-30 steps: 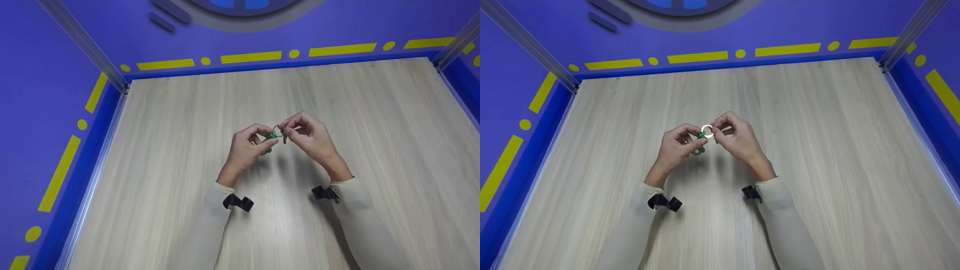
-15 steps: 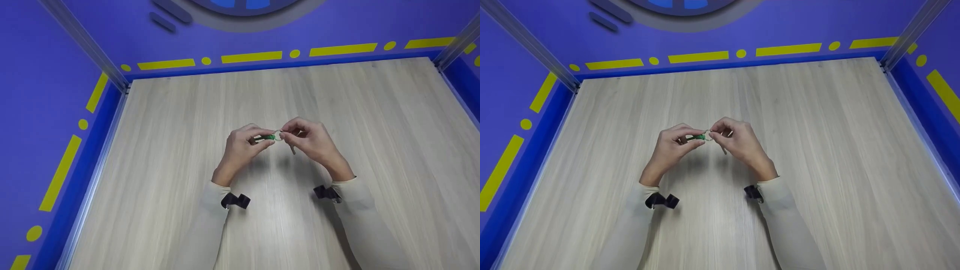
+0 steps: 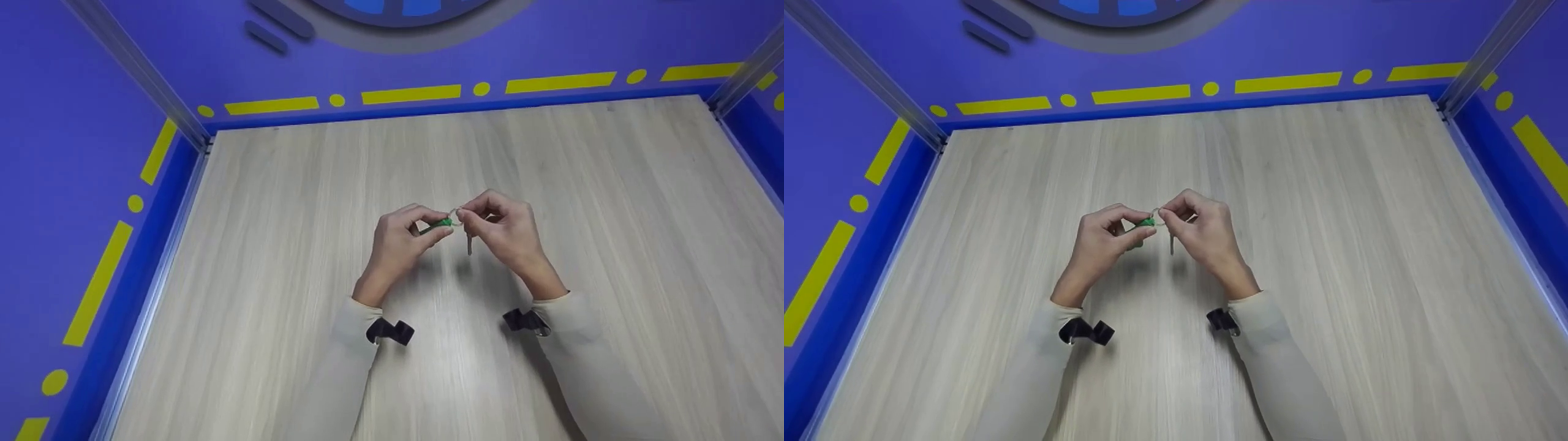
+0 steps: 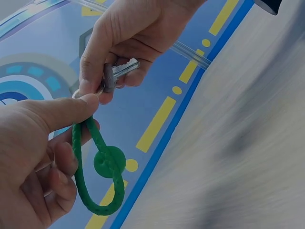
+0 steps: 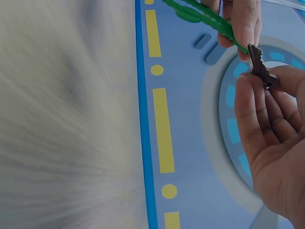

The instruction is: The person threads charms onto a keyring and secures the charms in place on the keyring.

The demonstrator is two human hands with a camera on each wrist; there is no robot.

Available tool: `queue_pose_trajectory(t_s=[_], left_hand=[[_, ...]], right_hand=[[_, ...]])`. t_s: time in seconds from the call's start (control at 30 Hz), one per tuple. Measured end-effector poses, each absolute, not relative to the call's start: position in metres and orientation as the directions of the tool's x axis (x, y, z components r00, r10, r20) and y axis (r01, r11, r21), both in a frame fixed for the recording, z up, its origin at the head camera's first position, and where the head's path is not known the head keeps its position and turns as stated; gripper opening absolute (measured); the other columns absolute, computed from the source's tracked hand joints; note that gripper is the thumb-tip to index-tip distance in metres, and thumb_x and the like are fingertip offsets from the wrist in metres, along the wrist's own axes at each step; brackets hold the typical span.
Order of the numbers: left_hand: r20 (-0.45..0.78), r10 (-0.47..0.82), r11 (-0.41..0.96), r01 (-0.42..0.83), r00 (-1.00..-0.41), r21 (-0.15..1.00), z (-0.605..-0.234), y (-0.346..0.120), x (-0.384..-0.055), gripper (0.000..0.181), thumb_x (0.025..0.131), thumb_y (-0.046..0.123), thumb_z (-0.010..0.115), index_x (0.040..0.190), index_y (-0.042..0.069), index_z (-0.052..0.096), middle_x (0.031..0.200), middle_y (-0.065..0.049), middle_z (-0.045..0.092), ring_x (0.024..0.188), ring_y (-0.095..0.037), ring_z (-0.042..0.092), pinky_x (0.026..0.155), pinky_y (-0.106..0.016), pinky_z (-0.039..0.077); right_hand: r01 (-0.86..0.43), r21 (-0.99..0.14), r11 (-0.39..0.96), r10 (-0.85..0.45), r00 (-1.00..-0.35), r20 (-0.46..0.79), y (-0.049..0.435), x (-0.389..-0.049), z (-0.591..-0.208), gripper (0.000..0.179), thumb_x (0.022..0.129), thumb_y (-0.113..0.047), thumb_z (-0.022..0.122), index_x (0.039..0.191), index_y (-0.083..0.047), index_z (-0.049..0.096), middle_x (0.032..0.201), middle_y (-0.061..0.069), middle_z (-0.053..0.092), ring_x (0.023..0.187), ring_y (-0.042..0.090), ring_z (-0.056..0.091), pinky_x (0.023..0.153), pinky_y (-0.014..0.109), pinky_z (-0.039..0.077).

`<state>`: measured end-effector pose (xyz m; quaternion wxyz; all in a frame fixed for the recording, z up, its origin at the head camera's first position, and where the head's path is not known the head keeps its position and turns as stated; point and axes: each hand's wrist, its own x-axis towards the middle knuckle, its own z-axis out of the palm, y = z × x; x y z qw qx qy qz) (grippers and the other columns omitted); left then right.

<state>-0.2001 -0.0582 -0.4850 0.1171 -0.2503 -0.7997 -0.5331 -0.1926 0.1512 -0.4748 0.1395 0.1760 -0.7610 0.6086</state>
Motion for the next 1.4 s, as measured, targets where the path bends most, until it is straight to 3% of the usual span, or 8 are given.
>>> queue_pose_trajectory(t_s=[0.27,0.47,0.63,0.9,1.13,1.27,1.4], left_hand=[[0.477,0.272,0.392,0.549,-0.836,0.738,-0.482,-0.055,-0.198,0.016,0.088,0.019,0.09,0.1,0.01,0.085,0.091,0.004,0.078,0.06,-0.003,0.047,0.054,-0.02,0.037],[0.453,0.248,0.28,0.511,-0.856,0.813,-0.483,-0.057,-0.199,0.018,0.091,0.019,0.087,0.105,0.01,0.083,0.092,0.004,0.076,0.06,-0.008,0.044,0.054,-0.022,0.035],[0.447,0.222,0.23,0.492,-0.866,0.84,-0.483,-0.062,-0.201,0.018,0.094,0.021,0.084,0.108,0.01,0.082,0.093,0.006,0.075,0.059,-0.011,0.044,0.054,-0.024,0.036],[0.438,0.268,0.245,0.501,-0.858,0.83,-0.48,-0.068,-0.202,0.019,0.095,0.019,0.083,0.111,0.009,0.082,0.095,0.004,0.074,0.061,-0.009,0.046,0.055,-0.024,0.038],[0.43,0.349,0.285,0.532,-0.832,0.797,-0.479,-0.072,-0.202,0.016,0.095,0.017,0.084,0.108,0.01,0.082,0.094,0.005,0.074,0.06,-0.01,0.049,0.054,-0.023,0.039],[0.434,0.355,0.279,0.537,-0.828,0.796,-0.479,-0.073,-0.202,0.013,0.093,0.015,0.084,0.105,0.01,0.083,0.093,0.006,0.074,0.061,-0.009,0.051,0.054,-0.023,0.04],[0.426,0.358,0.272,0.529,-0.831,0.804,-0.479,-0.074,-0.203,0.012,0.093,0.014,0.083,0.105,0.011,0.082,0.092,0.007,0.074,0.062,-0.01,0.052,0.054,-0.024,0.041]], right_hand=[[-0.48,-0.856,0.192,-0.055,-0.876,0.478,0.146,-0.191,-0.475,0.005,0.093,0.006,0.079,0.091,0.004,0.075,0.082,0.009,0.075,0.064,0.012,0.068,0.061,0.023,0.058],[-0.459,-0.87,0.179,-0.087,-0.888,0.451,0.148,-0.193,-0.472,0.006,0.095,0.001,0.078,0.099,0.004,0.074,0.086,0.009,0.074,0.07,0.015,0.066,0.064,0.023,0.058],[-0.461,-0.851,0.253,-0.145,-0.887,0.438,0.153,-0.193,-0.468,0.013,0.095,-0.002,0.079,0.106,0.004,0.076,0.097,0.007,0.075,0.081,0.016,0.069,0.072,0.023,0.059],[-0.502,-0.8,0.329,-0.229,-0.864,0.448,0.158,-0.195,-0.468,0.019,0.093,0.004,0.079,0.112,0.001,0.077,0.107,0.006,0.078,0.098,0.017,0.07,0.091,0.027,0.054],[-0.543,-0.735,0.405,-0.291,-0.839,0.46,0.161,-0.197,-0.473,0.02,0.092,0.01,0.071,0.107,-0.002,0.077,0.103,0.004,0.075,0.102,0.021,0.062,0.094,0.037,0.046],[-0.485,-0.793,0.37,-0.314,-0.868,0.385,0.161,-0.197,-0.475,0.017,0.092,0.009,0.067,0.098,-0.004,0.077,0.1,0.002,0.074,0.101,0.021,0.062,0.095,0.041,0.046],[-0.343,-0.909,0.237,-0.335,-0.907,0.255,0.163,-0.196,-0.476,0.01,0.096,0.004,0.062,0.096,-0.001,0.07,0.108,0.009,0.072,0.107,0.023,0.066,0.102,0.041,0.048]])
